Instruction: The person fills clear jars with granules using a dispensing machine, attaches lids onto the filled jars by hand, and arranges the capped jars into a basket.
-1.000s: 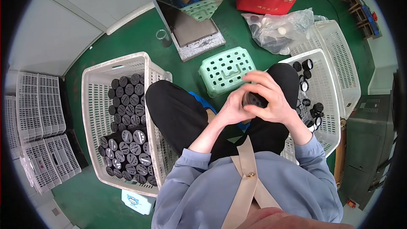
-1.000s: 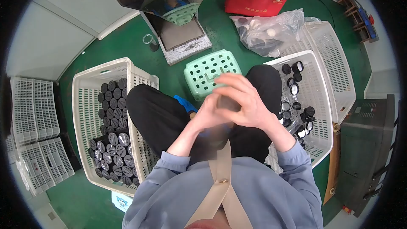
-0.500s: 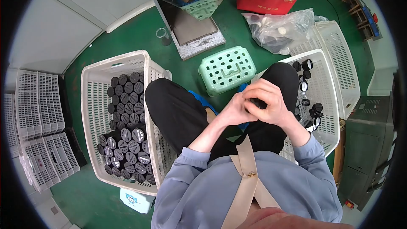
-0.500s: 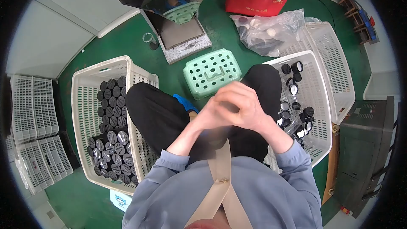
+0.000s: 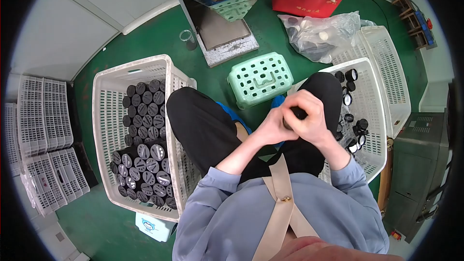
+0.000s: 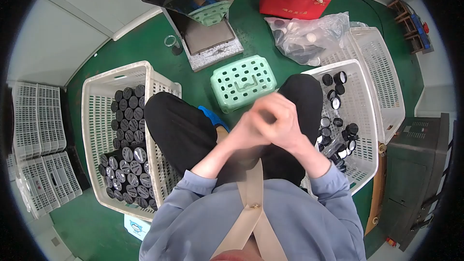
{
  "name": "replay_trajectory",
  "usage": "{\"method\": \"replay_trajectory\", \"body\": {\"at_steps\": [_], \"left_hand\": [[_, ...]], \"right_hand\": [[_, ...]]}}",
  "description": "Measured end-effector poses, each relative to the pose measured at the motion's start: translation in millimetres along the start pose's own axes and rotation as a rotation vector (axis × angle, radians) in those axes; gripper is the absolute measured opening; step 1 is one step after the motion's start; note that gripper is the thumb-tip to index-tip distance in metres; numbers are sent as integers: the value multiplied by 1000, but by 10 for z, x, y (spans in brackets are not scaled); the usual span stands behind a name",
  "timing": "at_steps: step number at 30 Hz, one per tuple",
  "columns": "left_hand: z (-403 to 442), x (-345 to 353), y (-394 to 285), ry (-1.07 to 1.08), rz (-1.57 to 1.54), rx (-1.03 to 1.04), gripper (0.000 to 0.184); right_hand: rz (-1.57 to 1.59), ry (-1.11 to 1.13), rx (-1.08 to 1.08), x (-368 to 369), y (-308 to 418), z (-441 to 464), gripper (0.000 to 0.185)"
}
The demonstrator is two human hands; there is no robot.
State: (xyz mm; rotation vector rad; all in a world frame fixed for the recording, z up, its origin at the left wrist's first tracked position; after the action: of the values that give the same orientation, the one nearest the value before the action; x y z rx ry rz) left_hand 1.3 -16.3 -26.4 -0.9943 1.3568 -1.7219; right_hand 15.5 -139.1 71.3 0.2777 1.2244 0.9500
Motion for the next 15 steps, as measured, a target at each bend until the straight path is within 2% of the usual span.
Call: {"method": "replay_trajectory", "body": {"at_steps": [1,2,5,6,9,10,11,13,15], "left_hand": [[18,35,5,-152,188,56,48],[30,30,32,-181,284,-6,49],[22,-4,52,-313,368,212,48],[34,-47,76,-272,377,270,49],[-2,-202,-136,32,14,-86,48],[14,-170,-110,133,-206,-108,47],[2,-126,-74,188,-124,3,47],[0,-20,21,19,9,40,48],[49,56,25,-242,266,115,51]], "right_hand": [[-103,-122,77,90,-5,-26,14],[-111,-207,119,183,-53,-21,12],[-132,-142,115,227,-48,19,14],[-80,-100,60,169,16,34,16],[124,64,-88,-112,101,112,22],[157,151,-86,-169,50,93,20],[191,235,-82,-195,21,74,18],[44,51,28,-76,-11,-16,15],[-81,-155,87,103,-63,-39,12]]}}
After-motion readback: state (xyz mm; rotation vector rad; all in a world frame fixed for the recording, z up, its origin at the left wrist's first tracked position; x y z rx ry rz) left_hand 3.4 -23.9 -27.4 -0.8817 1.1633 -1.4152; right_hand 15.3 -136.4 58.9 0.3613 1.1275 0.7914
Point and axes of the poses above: each hand's wrist, its own z-axis towards the middle knuckle, its own x-axis out of the palm, y = z × x, the point moved 1 cm from there along z, towards the middle knuckle, and after that the axes turned 8 degrees about -z, right-handed, at the moved point
